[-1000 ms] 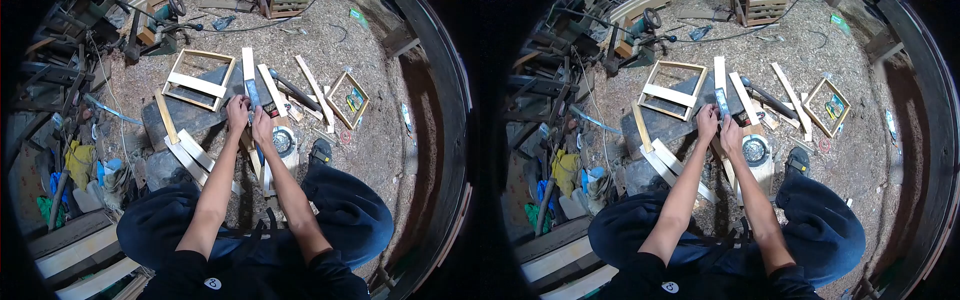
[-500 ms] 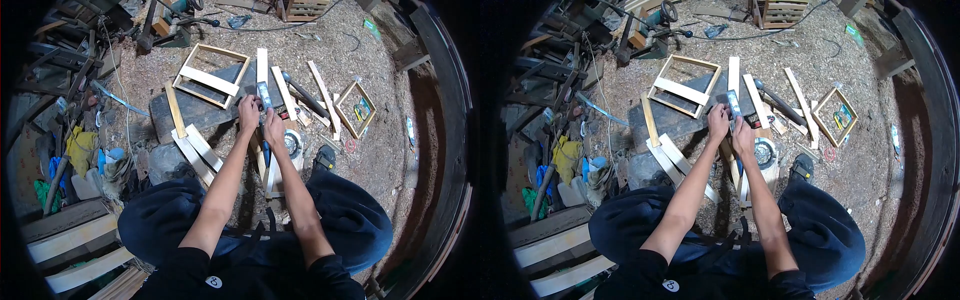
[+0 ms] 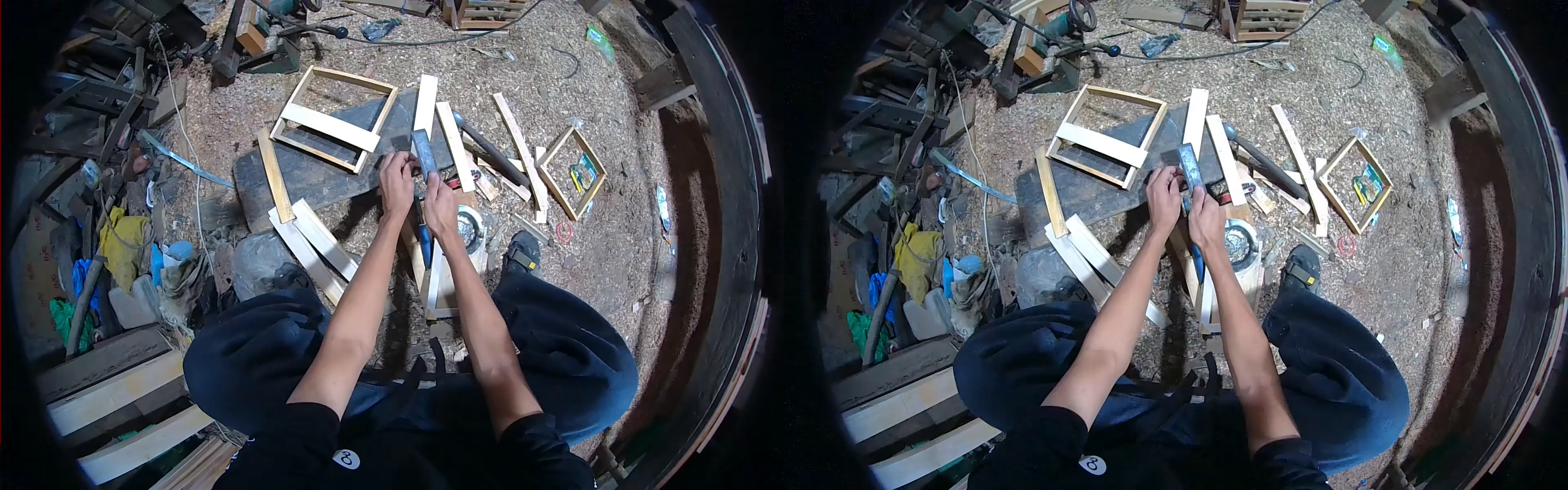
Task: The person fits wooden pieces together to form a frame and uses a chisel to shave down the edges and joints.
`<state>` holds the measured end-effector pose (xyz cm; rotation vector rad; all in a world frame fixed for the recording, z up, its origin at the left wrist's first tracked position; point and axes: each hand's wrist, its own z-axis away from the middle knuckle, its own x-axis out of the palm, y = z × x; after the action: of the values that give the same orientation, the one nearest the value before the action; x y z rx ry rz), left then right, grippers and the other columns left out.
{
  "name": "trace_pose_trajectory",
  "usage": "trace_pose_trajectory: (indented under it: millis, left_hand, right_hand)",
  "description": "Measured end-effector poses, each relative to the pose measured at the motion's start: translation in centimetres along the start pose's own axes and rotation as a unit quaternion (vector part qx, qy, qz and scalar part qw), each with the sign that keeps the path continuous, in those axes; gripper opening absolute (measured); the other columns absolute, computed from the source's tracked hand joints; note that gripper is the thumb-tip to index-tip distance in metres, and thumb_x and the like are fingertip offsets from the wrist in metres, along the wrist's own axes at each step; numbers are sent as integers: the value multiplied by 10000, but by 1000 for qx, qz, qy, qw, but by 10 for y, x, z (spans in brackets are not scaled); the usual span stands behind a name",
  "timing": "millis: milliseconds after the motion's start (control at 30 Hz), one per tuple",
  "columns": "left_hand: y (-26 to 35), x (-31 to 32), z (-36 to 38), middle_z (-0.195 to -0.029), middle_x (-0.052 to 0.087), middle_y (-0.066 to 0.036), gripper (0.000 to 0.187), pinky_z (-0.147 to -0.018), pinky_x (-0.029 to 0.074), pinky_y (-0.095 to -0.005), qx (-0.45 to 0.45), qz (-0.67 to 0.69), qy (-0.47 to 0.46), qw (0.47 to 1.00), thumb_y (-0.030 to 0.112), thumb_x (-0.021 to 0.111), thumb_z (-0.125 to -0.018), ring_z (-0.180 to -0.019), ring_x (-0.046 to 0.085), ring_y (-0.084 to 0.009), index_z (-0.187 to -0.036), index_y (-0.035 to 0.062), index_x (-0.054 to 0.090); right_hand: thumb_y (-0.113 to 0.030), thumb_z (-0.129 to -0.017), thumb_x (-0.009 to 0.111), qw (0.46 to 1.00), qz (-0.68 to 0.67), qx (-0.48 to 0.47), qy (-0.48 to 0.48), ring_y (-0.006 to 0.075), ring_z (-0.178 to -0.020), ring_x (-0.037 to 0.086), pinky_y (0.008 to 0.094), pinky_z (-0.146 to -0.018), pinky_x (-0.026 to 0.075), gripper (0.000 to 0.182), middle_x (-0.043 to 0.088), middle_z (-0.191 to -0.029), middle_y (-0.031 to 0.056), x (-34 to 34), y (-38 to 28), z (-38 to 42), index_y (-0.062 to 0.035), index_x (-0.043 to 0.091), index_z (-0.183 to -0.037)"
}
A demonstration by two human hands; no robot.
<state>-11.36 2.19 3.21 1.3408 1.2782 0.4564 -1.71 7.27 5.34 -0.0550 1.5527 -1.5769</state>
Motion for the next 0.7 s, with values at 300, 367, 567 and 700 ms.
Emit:
trace_pose_trajectory:
  millis: [300,367,567,700]
  left_hand:
    - [7,-5,2,-840,612,-134,111,-706,521,-343,-28,-14,5,1000,-54,599,-826,-787,639,-261,-926,-20,633]
    - [10,-12,-2,-826,609,-141,99,-729,493,-383,-57,51,-42,996,-32,628,-810,-781,614,-302,-903,-1,641]
    - [4,-13,-7,-852,616,-143,106,-743,492,-397,-51,8,-65,997,-40,622,-800,-812,607,-319,-897,0,637]
    - [-1,-6,-2,-845,614,-126,134,-717,489,-383,5,-84,-10,996,-54,609,-804,-772,596,-298,-927,-12,642]
  right_hand:
    - [-478,-1007,335,998,14,59,-37,521,-876,592,550,-783,439,657,610,-844,358,1,9,-3,85,641,-863]
    - [-489,-1006,328,996,7,73,-44,518,-870,596,542,-783,443,678,610,-834,360,-1,9,-4,90,633,-831]
    - [-494,-1006,317,996,8,66,-55,523,-884,593,544,-791,445,681,612,-835,358,1,4,3,86,637,-848]
    - [-474,-1009,330,996,31,56,-58,524,-880,594,548,-779,451,653,609,-847,363,1,2,11,87,638,-881]
